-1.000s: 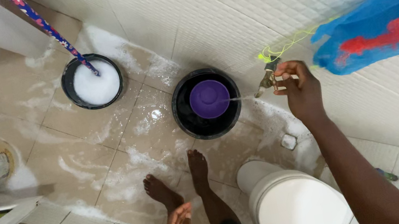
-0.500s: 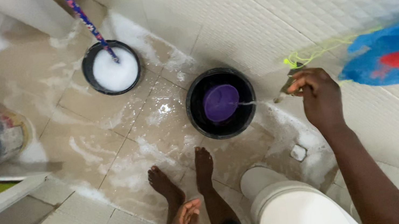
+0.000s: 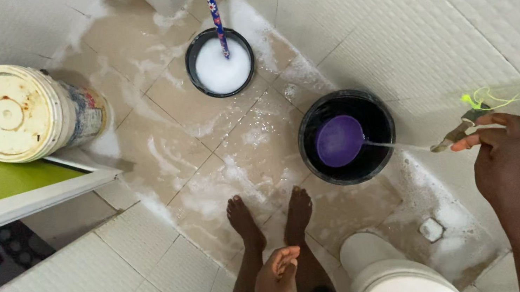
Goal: The person fills a purple bowl with water from a tap and repeatedly rinses their hands over a bucket in a bathroom.
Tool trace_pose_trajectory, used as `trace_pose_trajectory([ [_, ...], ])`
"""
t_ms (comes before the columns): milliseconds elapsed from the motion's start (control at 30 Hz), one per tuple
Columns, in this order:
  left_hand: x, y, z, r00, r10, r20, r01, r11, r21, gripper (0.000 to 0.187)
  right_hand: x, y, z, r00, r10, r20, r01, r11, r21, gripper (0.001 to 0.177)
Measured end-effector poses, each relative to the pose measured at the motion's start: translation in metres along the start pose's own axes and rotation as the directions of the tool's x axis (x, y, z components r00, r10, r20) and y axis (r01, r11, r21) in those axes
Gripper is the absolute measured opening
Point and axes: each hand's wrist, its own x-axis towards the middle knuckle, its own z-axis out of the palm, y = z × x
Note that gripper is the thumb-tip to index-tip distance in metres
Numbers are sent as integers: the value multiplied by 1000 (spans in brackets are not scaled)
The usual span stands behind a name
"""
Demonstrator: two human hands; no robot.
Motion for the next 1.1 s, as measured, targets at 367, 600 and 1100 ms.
trace_pose_trajectory([
  [367, -4, 1, -3, 992, 123, -5, -123, 992, -3, 32, -9, 3, 4, 997, 75, 17, -76, 994, 83, 17],
  [600, -4, 1, -2, 993, 119, 13, -119, 993, -11, 34, -4, -7, -1, 917, 383, 106, -358, 677, 643, 18],
  [1100, 0, 0, -7, 998, 60, 26, -61, 997, 43, 36, -1, -10, -3, 820, 530, 214, -521, 539, 662, 30],
])
